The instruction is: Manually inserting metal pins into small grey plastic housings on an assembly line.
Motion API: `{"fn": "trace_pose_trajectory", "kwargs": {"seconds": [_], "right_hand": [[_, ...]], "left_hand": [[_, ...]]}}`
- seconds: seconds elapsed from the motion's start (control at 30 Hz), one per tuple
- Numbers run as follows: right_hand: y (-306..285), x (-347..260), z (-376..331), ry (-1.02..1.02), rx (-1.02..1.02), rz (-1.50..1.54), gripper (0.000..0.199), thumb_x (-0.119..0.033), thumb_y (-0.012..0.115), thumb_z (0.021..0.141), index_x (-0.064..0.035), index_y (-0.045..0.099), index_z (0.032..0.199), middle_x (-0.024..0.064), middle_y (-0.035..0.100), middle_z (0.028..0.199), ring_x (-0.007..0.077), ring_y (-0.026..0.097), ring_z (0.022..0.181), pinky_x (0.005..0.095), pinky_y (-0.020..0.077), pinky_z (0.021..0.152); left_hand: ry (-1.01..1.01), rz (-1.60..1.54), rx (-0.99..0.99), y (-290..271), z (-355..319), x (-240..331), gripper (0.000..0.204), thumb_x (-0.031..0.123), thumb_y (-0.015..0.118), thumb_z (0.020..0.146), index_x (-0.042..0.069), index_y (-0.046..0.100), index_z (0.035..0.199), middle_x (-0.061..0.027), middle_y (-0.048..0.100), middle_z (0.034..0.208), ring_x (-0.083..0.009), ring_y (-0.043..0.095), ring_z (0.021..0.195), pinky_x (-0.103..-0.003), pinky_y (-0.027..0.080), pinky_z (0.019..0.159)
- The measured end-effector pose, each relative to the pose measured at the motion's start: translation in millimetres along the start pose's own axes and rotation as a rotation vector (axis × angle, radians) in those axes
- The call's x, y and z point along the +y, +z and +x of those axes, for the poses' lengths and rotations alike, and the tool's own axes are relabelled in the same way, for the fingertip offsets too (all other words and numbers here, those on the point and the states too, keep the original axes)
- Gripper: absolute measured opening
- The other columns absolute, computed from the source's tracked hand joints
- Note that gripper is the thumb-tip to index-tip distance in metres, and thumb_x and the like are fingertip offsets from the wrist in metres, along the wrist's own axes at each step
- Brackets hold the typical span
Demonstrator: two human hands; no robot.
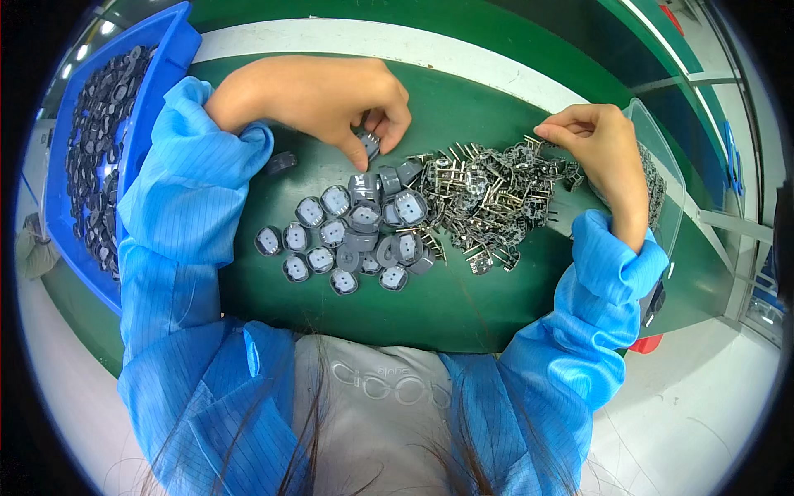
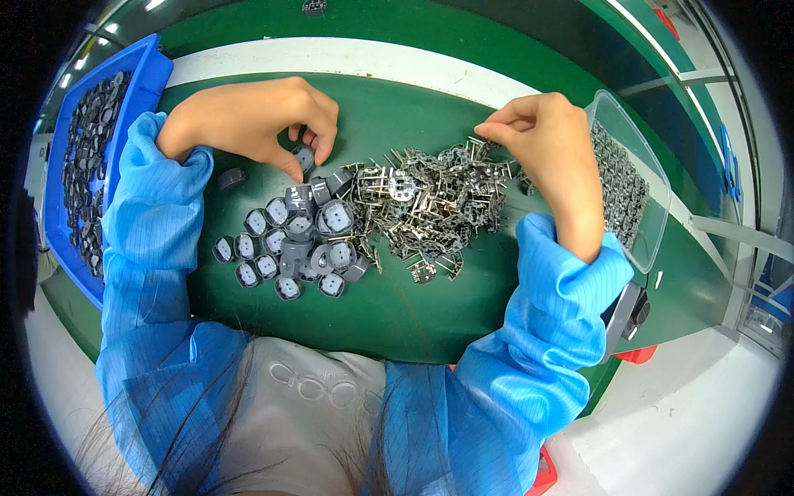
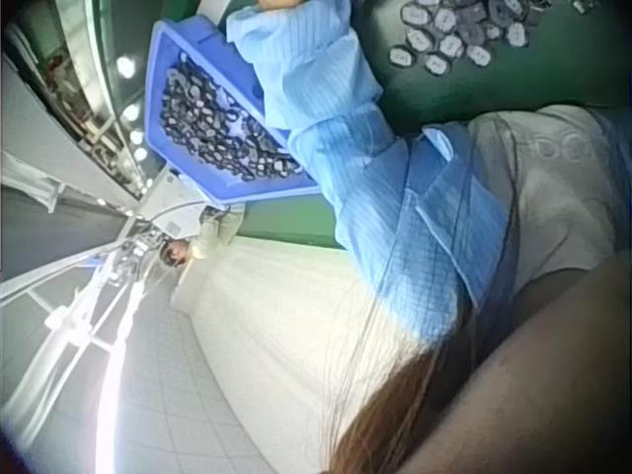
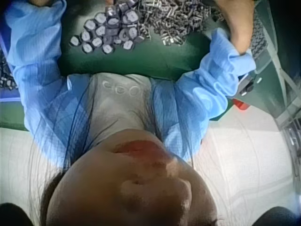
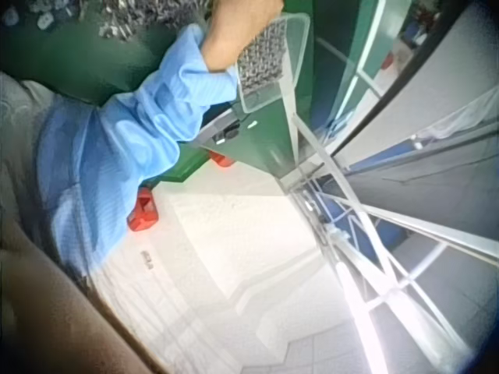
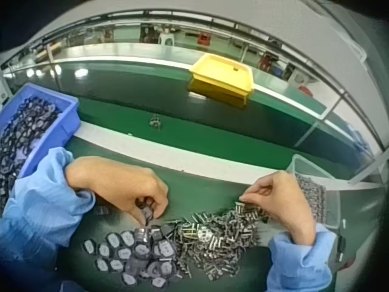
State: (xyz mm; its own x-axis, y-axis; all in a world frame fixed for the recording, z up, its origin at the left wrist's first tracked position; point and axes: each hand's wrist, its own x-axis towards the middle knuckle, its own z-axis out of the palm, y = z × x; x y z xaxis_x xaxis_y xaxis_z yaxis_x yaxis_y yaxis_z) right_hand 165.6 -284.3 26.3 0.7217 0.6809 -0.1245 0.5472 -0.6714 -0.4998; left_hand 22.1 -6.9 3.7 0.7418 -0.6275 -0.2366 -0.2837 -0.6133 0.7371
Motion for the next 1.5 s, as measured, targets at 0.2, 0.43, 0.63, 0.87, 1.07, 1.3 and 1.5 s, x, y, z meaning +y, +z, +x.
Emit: {"fn": "trace_pose_trajectory", "kwargs": {"seconds": [0.2, 0.43, 0.63, 0.87, 1.07, 1.3, 1.5], "right_hand": [[-4, -34, -13, 0.076, 0.066, 0.266, 0.015, -0.009, 0.075, 0.087, 0.0020, 0.069, 0.096, 0.0130, 0.074, 0.083, 0.0180, 0.074, 0.078, 0.0258, 0.0567, 0.070], [8, -40, -22, -0.148, -0.158, 0.863, 0.018, 0.002, 0.071, 0.090, 0.0062, 0.063, 0.106, 0.0161, 0.071, 0.111, 0.0197, 0.071, 0.102, 0.0268, 0.0555, 0.089], [1, -61, -31, -0.038, -0.211, 1.072, 0.032, -0.002, 0.069, 0.092, 0.0041, 0.061, 0.122, 0.0149, 0.068, 0.116, 0.0251, 0.068, 0.109, 0.0362, 0.0534, 0.097], [17, -63, -39, -0.204, -0.066, 1.031, 0.025, 0.000, 0.070, 0.090, 0.0028, 0.067, 0.115, 0.0144, 0.069, 0.109, 0.0236, 0.069, 0.107, 0.0347, 0.0538, 0.094], [16, -65, -40, -0.271, 0.075, 0.833, 0.020, -0.003, 0.074, 0.089, 0.0013, 0.068, 0.107, 0.0135, 0.072, 0.104, 0.0143, 0.068, 0.089, 0.0258, 0.0520, 0.081], [32, -74, -42, -0.252, 0.002, 0.963, 0.016, -0.005, 0.072, 0.091, 0.0015, 0.068, 0.105, 0.0081, 0.071, 0.097, 0.0124, 0.066, 0.085, 0.0260, 0.0522, 0.081], [31, -66, -33, -0.171, 0.130, 0.960, 0.016, 0.002, 0.073, 0.089, 0.0041, 0.069, 0.105, 0.0105, 0.072, 0.101, 0.0150, 0.068, 0.096, 0.0278, 0.0547, 0.089]], "left_hand": [[-0.037, 0.040, 0.129, 2, -11, -1, 0.036, -0.003, 0.082, 0.064, 0.002, 0.068, 0.096, -0.0076, 0.062, 0.095, -0.0237, 0.062, 0.090, -0.035, 0.054, 0.073], [0.006, -0.141, 0.440, 1, -4, 14, 0.034, -0.010, 0.071, 0.073, 0.004, 0.069, 0.104, -0.0057, 0.060, 0.111, -0.0162, 0.061, 0.092, -0.028, 0.057, 0.076], [0.216, -0.365, 0.557, 12, 0, 30, 0.025, -0.009, 0.074, 0.075, 0.002, 0.075, 0.097, -0.0097, 0.064, 0.117, -0.0144, 0.066, 0.096, -0.026, 0.057, 0.081], [0.065, -0.445, 0.652, 18, 0, 46, 0.014, -0.002, 0.080, 0.076, 0.003, 0.070, 0.084, -0.0095, 0.066, 0.114, -0.0130, 0.065, 0.097, -0.026, 0.056, 0.080], [-0.082, -0.499, 0.611, 13, -3, 56, 0.026, 0.001, 0.083, 0.075, 0.007, 0.058, 0.071, -0.0074, 0.072, 0.101, -0.0047, 0.063, 0.078, -0.020, 0.051, 0.067], [-0.029, -0.537, 0.725, 25, 6, 45, 0.015, 0.002, 0.077, 0.080, 0.002, 0.068, 0.092, -0.0106, 0.072, 0.109, -0.0081, 0.066, 0.086, -0.023, 0.054, 0.073], [0.201, -0.596, 0.848, 31, 15, 34, 0.034, -0.001, 0.075, 0.085, -0.004, 0.068, 0.118, -0.0148, 0.064, 0.122, -0.0179, 0.069, 0.100, -0.031, 0.058, 0.089]]}}
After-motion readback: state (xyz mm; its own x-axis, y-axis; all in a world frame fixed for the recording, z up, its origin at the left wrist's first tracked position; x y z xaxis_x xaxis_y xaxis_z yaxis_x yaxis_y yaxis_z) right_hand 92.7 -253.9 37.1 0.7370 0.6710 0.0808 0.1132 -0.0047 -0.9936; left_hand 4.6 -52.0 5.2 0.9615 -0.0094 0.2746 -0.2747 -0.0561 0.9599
